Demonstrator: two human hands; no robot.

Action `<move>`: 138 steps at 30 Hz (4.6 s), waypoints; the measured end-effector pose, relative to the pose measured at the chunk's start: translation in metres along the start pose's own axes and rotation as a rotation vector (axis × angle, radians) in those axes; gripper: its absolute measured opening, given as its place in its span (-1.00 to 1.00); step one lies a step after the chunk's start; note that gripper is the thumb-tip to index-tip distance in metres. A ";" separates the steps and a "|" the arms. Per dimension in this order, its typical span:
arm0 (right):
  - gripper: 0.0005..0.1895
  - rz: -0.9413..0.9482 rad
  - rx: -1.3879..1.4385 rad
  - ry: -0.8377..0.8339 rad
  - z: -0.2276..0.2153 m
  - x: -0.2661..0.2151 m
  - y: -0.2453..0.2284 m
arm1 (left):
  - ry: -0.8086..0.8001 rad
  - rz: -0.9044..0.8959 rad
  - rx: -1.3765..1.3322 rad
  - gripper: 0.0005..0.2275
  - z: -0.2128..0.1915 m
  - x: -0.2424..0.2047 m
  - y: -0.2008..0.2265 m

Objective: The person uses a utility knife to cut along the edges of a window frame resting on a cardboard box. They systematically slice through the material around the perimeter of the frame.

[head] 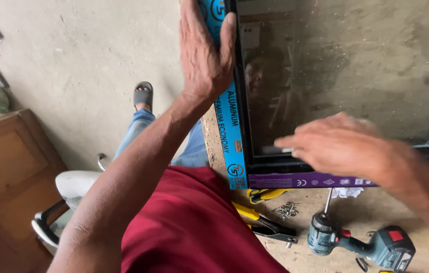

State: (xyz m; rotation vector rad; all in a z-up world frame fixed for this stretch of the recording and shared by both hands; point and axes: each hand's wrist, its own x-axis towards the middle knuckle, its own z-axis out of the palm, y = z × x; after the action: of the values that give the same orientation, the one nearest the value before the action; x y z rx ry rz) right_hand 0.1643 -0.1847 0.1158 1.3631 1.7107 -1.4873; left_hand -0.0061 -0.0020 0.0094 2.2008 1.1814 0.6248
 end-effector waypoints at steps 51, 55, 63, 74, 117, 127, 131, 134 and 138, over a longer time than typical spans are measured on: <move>-0.49 0.070 0.856 1.239 -0.205 0.112 0.010 | -0.054 0.084 -0.447 -0.69 -0.016 0.263 -0.016; -0.55 0.104 0.544 1.354 -0.205 0.101 0.011 | -0.052 0.099 -0.451 -0.70 -0.013 0.262 -0.016; -0.47 0.219 0.595 1.038 -0.193 0.053 -0.007 | -0.060 0.077 -0.413 -0.70 -0.015 0.263 -0.013; -0.56 0.373 0.550 1.326 -0.231 0.080 -0.052 | -0.069 0.029 -0.430 -0.67 -0.014 0.260 -0.017; -0.28 0.614 0.357 0.603 -0.141 0.047 -0.096 | -0.044 -0.042 -0.269 -0.69 -0.002 0.261 -0.026; -0.39 0.608 0.446 0.682 -0.101 0.031 -0.131 | -0.148 0.096 -0.205 -0.28 -0.026 0.134 -0.003; -0.19 0.640 0.422 0.574 -0.065 0.023 -0.150 | -0.120 0.111 -0.203 -0.35 -0.019 0.131 -0.011; -0.14 0.641 0.480 0.441 -0.062 0.017 -0.155 | -0.084 0.113 -0.177 -0.37 -0.013 0.126 -0.017; -0.29 0.652 0.437 0.526 -0.051 0.002 -0.153 | -0.078 0.102 -0.182 -0.35 -0.009 0.130 -0.014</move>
State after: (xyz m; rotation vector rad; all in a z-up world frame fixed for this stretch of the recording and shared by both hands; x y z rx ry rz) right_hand 0.0384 -0.1226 0.1957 2.4214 1.0156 -1.2047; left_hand 0.0453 0.1179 0.0248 2.1201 0.9399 0.6555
